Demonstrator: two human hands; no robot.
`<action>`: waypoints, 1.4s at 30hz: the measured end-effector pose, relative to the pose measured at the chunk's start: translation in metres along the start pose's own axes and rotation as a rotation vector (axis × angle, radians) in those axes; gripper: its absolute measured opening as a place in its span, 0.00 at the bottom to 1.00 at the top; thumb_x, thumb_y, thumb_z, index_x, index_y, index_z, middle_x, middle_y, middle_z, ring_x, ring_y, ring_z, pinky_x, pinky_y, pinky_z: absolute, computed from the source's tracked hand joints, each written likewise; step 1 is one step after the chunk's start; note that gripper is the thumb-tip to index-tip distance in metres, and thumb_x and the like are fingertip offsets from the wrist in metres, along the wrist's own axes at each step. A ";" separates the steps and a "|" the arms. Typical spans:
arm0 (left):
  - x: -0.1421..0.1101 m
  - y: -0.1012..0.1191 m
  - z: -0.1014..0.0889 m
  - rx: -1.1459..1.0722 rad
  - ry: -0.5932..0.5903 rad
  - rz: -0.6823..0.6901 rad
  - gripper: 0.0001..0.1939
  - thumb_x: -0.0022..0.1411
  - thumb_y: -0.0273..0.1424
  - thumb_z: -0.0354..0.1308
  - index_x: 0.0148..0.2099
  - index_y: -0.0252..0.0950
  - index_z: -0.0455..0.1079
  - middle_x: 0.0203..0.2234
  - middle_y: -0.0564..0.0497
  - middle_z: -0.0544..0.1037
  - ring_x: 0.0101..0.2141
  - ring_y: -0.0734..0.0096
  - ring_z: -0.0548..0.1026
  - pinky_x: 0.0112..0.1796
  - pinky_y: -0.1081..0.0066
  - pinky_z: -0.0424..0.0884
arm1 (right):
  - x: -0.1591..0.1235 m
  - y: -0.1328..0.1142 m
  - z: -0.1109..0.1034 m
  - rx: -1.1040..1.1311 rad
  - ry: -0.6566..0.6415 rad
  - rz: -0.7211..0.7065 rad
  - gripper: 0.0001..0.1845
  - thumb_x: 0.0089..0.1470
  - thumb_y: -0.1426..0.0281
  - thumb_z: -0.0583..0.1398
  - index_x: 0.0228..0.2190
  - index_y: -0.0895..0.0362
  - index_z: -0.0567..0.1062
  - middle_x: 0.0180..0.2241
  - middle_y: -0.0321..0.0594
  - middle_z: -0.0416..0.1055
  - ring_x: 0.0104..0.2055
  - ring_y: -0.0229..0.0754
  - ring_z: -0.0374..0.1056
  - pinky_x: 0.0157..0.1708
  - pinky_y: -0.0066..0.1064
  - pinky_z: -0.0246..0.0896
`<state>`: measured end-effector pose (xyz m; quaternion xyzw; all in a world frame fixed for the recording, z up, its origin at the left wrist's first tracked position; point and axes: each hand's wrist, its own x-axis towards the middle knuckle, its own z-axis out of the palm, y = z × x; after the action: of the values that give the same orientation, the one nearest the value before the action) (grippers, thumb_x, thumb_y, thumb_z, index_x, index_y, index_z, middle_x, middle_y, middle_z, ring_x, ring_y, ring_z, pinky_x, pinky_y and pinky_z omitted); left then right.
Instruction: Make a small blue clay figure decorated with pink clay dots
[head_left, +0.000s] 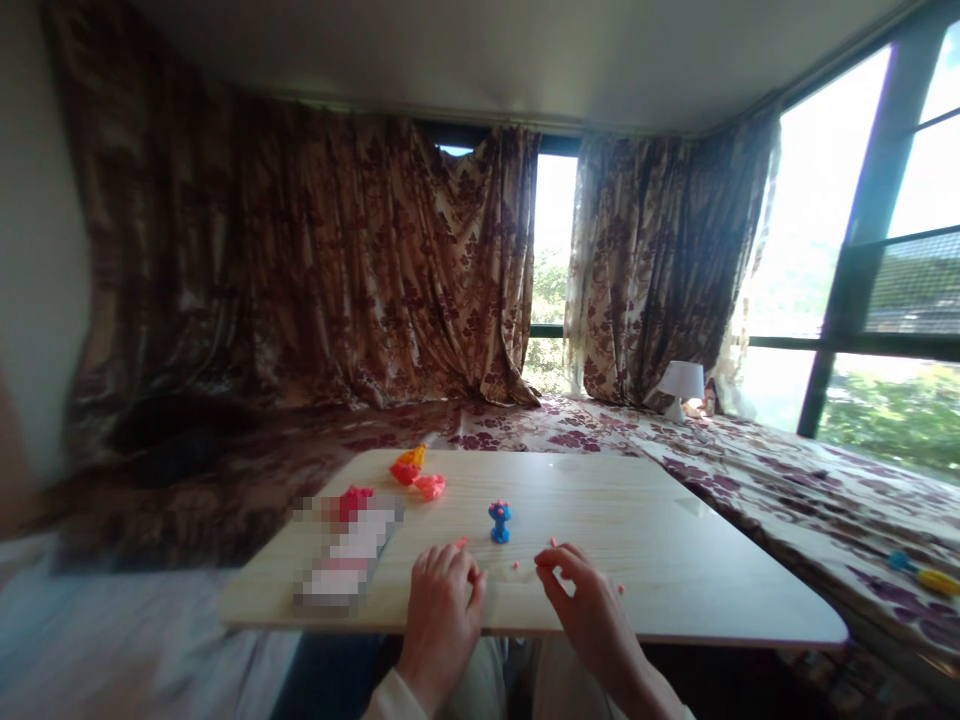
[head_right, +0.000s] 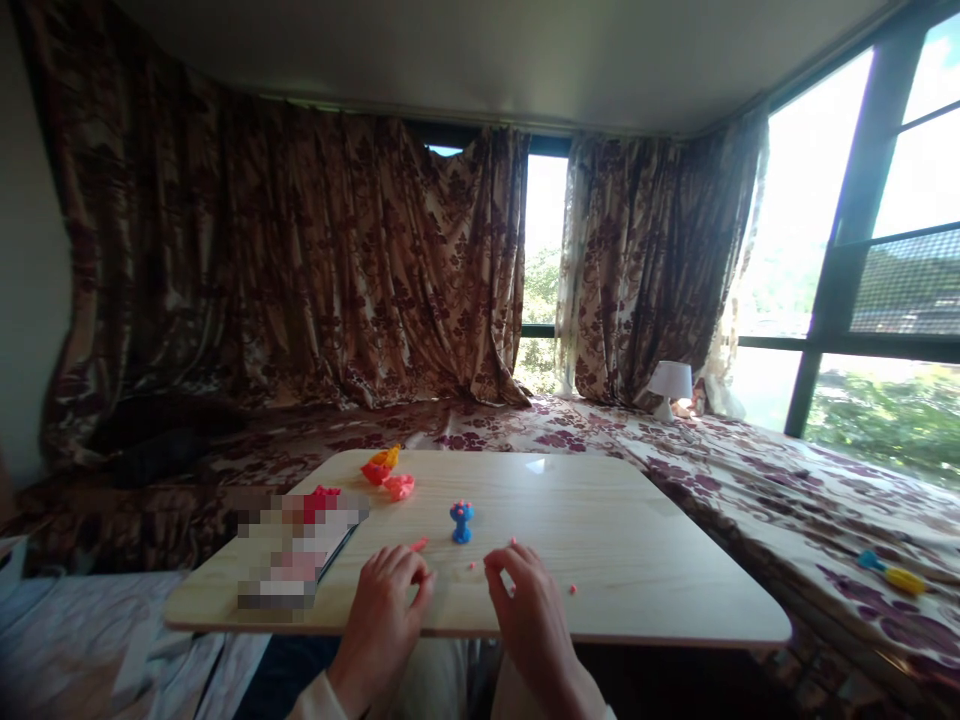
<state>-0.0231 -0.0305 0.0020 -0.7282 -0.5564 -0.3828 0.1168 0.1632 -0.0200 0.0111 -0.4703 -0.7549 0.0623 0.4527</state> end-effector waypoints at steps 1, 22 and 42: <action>0.001 -0.001 0.000 -0.009 -0.009 -0.005 0.07 0.57 0.25 0.50 0.28 0.36 0.66 0.28 0.49 0.72 0.33 0.64 0.69 0.39 0.60 0.63 | 0.003 0.002 -0.003 0.008 -0.013 0.023 0.10 0.53 0.72 0.53 0.30 0.55 0.75 0.31 0.39 0.74 0.34 0.42 0.69 0.36 0.31 0.63; 0.011 -0.004 0.006 -0.163 0.039 0.018 0.11 0.55 0.21 0.49 0.35 0.36 0.71 0.29 0.48 0.75 0.36 0.64 0.70 0.40 0.62 0.65 | 0.013 -0.006 -0.008 0.133 -0.060 0.086 0.13 0.54 0.66 0.54 0.26 0.56 0.75 0.26 0.37 0.72 0.25 0.36 0.66 0.28 0.25 0.60; 0.018 0.001 0.006 -0.303 0.004 -0.040 0.11 0.56 0.25 0.49 0.33 0.37 0.74 0.28 0.48 0.76 0.36 0.64 0.70 0.39 0.64 0.66 | 0.021 0.005 -0.002 0.280 -0.004 0.182 0.14 0.52 0.63 0.55 0.26 0.58 0.75 0.25 0.38 0.74 0.24 0.36 0.67 0.21 0.24 0.61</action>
<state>-0.0178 -0.0141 0.0105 -0.7254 -0.5066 -0.4661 -0.0013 0.1650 -0.0021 0.0230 -0.4688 -0.6942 0.2085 0.5048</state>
